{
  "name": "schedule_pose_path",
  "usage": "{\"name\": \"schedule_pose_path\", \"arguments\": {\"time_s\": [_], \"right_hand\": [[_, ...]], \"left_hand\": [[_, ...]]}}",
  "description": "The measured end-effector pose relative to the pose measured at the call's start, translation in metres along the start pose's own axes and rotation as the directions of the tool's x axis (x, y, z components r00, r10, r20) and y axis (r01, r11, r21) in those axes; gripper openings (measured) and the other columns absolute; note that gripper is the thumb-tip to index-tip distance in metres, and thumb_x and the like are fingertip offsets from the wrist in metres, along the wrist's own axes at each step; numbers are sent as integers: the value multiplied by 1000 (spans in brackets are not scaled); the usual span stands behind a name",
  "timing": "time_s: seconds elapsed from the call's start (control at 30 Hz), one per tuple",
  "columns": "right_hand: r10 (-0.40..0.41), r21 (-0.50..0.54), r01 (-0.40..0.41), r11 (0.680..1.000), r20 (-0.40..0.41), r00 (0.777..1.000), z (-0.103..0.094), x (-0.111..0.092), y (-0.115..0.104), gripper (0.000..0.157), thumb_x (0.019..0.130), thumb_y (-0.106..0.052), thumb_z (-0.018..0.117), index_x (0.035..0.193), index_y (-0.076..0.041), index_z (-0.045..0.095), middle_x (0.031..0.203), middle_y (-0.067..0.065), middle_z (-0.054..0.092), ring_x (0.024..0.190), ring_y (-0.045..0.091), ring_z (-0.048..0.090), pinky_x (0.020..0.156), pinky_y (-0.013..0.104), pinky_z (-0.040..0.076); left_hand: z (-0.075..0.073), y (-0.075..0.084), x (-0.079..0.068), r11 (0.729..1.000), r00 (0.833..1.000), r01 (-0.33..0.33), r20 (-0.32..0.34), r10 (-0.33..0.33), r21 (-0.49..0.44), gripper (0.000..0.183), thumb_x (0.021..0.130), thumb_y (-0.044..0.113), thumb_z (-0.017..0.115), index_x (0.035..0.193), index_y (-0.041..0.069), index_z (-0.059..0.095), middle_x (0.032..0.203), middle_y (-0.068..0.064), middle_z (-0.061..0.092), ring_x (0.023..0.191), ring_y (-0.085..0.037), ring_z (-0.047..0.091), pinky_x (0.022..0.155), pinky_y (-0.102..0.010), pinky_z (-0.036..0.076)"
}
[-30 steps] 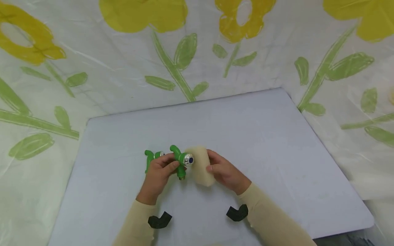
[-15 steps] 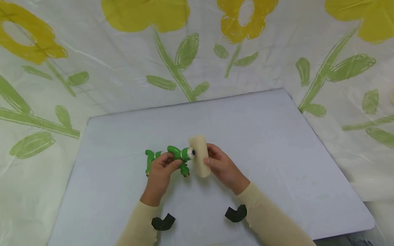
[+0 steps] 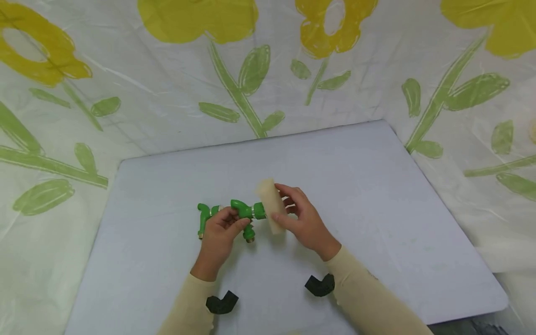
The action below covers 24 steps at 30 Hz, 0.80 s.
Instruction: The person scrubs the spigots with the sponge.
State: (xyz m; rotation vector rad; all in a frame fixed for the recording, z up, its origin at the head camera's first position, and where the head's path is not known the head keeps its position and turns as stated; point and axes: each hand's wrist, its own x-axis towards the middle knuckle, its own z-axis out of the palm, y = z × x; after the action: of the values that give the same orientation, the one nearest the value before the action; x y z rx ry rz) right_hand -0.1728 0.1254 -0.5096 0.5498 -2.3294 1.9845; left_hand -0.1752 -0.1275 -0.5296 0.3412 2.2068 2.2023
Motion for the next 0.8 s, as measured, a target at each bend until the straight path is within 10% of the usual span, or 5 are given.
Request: {"name": "schedule_pose_path", "arguments": {"time_s": [0.8], "right_hand": [[0, -3, 0, 1000, 67, 998, 10, 0, 3, 65, 101, -18, 76, 160, -9, 51, 135, 8, 57, 119, 32, 57, 97, 45, 55]], "left_hand": [[-8, -6, 2, 1000, 995, 7, -95, -8, -7, 14, 100, 0, 78, 108, -7, 68, 100, -14, 71, 89, -20, 71, 78, -28, 61]]}}
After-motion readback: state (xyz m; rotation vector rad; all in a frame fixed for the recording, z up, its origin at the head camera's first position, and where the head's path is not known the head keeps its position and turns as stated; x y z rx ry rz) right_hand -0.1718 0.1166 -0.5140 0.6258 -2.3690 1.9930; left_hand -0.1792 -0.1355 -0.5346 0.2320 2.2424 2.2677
